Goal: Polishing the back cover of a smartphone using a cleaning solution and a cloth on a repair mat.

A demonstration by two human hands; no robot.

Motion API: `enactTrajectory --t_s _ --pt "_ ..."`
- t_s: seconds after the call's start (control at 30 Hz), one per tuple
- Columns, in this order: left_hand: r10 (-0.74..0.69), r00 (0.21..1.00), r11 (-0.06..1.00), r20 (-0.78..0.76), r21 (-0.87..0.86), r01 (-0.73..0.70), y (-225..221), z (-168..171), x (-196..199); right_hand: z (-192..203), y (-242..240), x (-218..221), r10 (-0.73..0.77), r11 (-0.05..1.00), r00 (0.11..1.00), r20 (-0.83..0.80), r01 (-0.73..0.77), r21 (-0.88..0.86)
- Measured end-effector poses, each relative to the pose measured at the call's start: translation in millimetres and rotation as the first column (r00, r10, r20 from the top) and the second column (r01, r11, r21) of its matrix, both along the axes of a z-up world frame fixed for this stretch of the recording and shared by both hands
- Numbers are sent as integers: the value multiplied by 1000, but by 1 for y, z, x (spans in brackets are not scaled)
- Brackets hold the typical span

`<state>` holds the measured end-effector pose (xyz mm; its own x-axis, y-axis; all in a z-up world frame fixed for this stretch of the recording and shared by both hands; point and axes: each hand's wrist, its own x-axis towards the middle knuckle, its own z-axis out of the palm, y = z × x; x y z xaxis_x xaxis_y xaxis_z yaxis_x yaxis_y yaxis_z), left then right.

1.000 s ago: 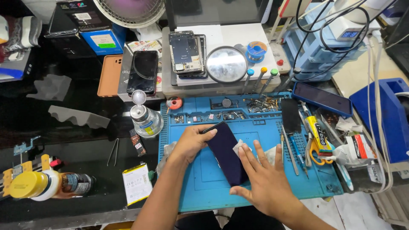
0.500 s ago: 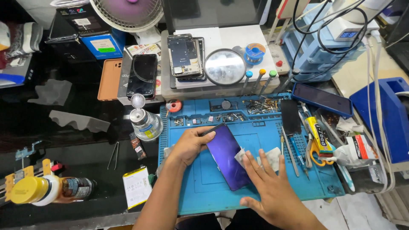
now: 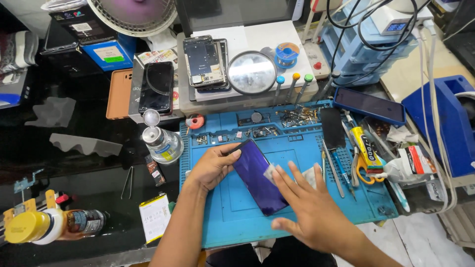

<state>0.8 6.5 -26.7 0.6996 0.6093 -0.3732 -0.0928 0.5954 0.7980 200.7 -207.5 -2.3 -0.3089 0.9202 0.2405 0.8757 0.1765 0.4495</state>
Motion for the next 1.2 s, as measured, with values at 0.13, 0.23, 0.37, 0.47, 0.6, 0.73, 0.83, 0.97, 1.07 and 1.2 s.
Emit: enactTrajectory --t_s 0.13,0.23,0.37,0.47,0.6,0.73,0.83,0.97,1.07,1.2 --pt "-9 1000 999 -18 -41 9 -1 6 0 2 3 4 7 1000 1000 -2 -7 -29" --pt "-39 999 999 26 21 38 -2 -3 0 17 51 -4 -31 933 831 -556 -175 -313" --pt "117 992 993 54 -12 -117 -5 -6 3 28 77 -10 -58 936 852 -521 -136 -325" --pt "67 997 997 24 -28 -67 0 -6 1 12 31 0 17 962 888 -460 -139 -234" --pt "2 1000 999 -20 -34 -2 2 5 1 -3 -36 8 25 998 995 -94 -30 -51" --pt "4 1000 999 -29 -45 -6 -1 7 2 -11 -46 9 48 998 983 -179 -56 -38" --pt "24 1000 998 -13 -56 -25 -1 5 -1 -5 -24 6 32 999 991 -128 -35 -27" --pt "-13 1000 1000 -2 -11 13 -1 5 -1 -4 32 9 67 998 992 -104 -66 13" --pt "-25 1000 1000 11 -12 25 -3 9 -1 16 65 7 75 980 954 -290 -124 -155" --pt "-14 1000 1000 17 -24 14 3 -5 -1 12 50 15 149 956 913 -380 -231 -180"
